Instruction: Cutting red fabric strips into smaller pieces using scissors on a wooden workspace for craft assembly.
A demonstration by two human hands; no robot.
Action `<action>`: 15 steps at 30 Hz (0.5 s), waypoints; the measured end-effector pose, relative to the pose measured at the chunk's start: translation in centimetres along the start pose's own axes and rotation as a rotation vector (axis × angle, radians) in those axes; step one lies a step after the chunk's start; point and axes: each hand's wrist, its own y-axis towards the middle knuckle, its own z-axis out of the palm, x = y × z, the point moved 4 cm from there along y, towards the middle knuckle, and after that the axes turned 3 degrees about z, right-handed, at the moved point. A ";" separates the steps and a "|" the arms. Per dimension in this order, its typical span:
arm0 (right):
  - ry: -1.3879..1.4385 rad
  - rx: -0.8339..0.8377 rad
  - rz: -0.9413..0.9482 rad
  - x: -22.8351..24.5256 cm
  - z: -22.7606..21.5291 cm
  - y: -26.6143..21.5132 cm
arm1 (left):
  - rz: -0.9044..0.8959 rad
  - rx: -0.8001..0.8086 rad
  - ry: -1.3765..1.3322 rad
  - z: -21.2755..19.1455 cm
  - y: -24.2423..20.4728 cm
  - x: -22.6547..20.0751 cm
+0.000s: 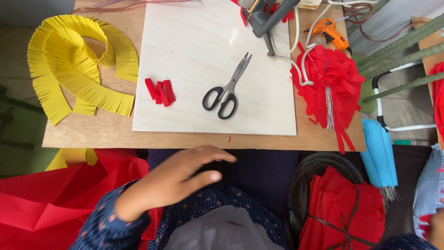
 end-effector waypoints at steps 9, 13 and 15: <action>-0.184 0.023 0.429 10.8 7.5 -12.4 | -0.389 -0.516 0.213 -2.8 -10.0 4.5; -0.150 0.160 0.323 9.6 7.5 -15.5 | -0.466 -0.583 0.259 -2.6 -11.7 6.2; -0.130 0.240 0.260 9.2 6.9 -15.7 | -0.434 -0.596 0.328 -2.6 -11.8 6.6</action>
